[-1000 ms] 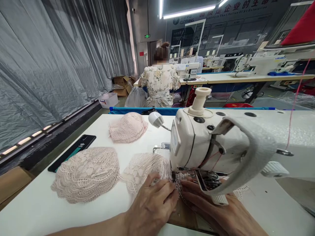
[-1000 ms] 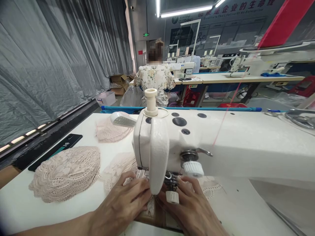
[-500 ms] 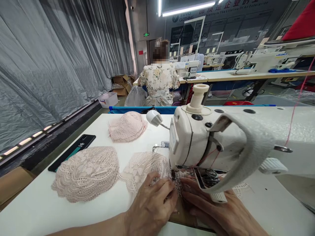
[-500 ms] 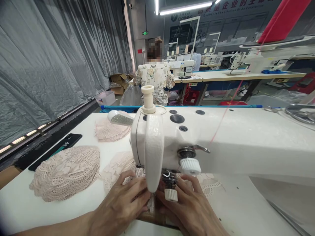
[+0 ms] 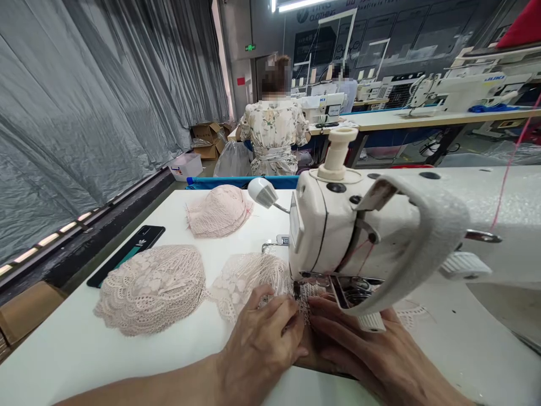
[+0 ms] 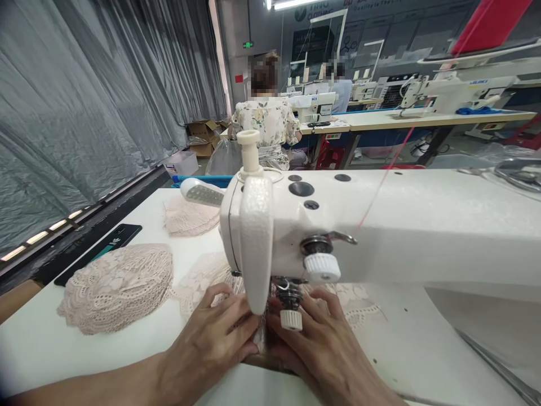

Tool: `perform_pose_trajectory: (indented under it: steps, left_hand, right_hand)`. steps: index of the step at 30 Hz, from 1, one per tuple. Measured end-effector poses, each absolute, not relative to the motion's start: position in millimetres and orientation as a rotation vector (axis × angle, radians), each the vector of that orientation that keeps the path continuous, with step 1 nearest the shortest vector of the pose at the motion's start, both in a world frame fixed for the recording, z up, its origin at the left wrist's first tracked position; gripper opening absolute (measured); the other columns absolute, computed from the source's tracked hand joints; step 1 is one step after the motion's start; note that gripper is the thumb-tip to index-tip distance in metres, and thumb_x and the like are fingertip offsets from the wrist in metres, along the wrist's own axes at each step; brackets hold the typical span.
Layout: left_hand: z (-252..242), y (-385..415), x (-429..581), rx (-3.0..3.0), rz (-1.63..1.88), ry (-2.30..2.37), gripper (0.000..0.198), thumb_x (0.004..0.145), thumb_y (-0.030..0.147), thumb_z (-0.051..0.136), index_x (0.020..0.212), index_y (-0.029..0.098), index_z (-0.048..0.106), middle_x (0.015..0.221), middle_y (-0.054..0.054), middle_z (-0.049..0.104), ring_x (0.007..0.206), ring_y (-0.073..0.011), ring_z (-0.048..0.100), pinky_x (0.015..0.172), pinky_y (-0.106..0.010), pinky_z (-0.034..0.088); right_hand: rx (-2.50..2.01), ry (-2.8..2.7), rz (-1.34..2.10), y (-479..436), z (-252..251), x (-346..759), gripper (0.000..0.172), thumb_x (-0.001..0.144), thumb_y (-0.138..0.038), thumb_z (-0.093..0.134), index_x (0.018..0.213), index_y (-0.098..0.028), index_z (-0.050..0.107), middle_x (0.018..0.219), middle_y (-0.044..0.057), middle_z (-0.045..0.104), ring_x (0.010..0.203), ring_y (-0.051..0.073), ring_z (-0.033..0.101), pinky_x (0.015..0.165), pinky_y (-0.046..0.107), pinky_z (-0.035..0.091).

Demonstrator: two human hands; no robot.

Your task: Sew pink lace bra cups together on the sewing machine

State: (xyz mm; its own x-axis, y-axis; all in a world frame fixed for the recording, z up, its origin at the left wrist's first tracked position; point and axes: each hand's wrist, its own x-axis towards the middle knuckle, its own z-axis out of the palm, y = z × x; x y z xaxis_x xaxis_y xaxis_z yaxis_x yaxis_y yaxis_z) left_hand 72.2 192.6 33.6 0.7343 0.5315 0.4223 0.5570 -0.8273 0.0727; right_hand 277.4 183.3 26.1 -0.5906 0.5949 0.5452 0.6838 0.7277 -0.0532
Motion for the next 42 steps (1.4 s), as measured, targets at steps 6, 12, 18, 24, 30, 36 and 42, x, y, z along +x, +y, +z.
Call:
perform_pose_trajectory:
  steps: [6,12,18,24,30,36,42]
  left_hand:
    - [30,191,76,-2.826,-0.686,-0.946,0.007,0.084,0.017,0.058,0.09,0.013,0.056,0.089,-0.002,0.06,0.089,-0.0153,0.055,0.087,-0.034,0.036]
    - [29,189,77,-2.749,-0.732,-0.882,0.012,0.084,0.018,0.059,0.092,0.009,0.057,0.087,-0.004,0.061,0.089,-0.0166,0.055,0.085,-0.034,0.04]
    - [27,186,79,-2.708,-0.73,-0.836,0.02,0.086,0.018,0.054,0.1,0.005,0.057,0.092,-0.009,0.063,0.093,-0.0198,0.056,0.085,-0.036,0.042]
    - [23,185,79,-2.728,-0.652,-0.879,0.02,0.088,0.02,0.051,0.102,0.006,0.057,0.096,-0.009,0.063,0.096,-0.0195,0.056,0.087,-0.036,0.043]
    - [20,184,77,-2.703,-0.675,-0.858,0.022,0.088,0.022,0.052,0.103,0.007,0.056,0.098,-0.008,0.062,0.099,-0.019,0.055,0.092,-0.037,0.041]
    - [24,184,78,-2.735,-0.738,-0.877,0.019,0.091,0.021,0.046,0.096,0.008,0.058,0.094,-0.008,0.062,0.092,-0.0192,0.055,0.082,-0.036,0.043]
    - [24,186,77,-2.764,-0.723,-0.833,0.014,0.088,0.018,0.051,0.092,0.006,0.058,0.091,-0.01,0.06,0.091,-0.0205,0.054,0.078,-0.036,0.042]
  right_hand:
    - [-0.979,-2.377,-0.183,180,24,277,0.024,0.094,-0.034,0.043,0.102,-0.025,0.064,0.1,0.001,0.071,0.093,0.018,0.063,0.081,0.034,0.04]
    - [-1.016,-2.426,-0.199,179,25,277,0.023,0.093,-0.037,0.044,0.103,-0.028,0.064,0.104,0.0,0.069,0.092,0.017,0.063,0.082,0.033,0.04]
    - [-1.028,-2.426,-0.226,177,23,278,0.024,0.093,-0.037,0.044,0.104,-0.027,0.063,0.109,0.0,0.068,0.097,0.019,0.062,0.084,0.035,0.037]
    - [-1.017,-2.442,-0.253,176,24,278,0.024,0.092,-0.039,0.046,0.105,-0.028,0.062,0.102,0.001,0.07,0.096,0.02,0.062,0.084,0.036,0.036]
    - [-1.014,-2.448,-0.261,177,24,278,0.022,0.092,-0.036,0.046,0.105,-0.027,0.062,0.098,0.002,0.071,0.095,0.02,0.062,0.085,0.037,0.037]
    - [-0.982,-2.41,-0.264,177,22,278,0.024,0.091,-0.039,0.048,0.106,-0.025,0.061,0.099,0.0,0.071,0.093,0.018,0.063,0.085,0.035,0.035]
    - [-0.954,-2.424,-0.334,178,24,278,0.021,0.091,-0.035,0.05,0.103,-0.023,0.062,0.101,0.002,0.07,0.093,0.02,0.063,0.085,0.036,0.034]
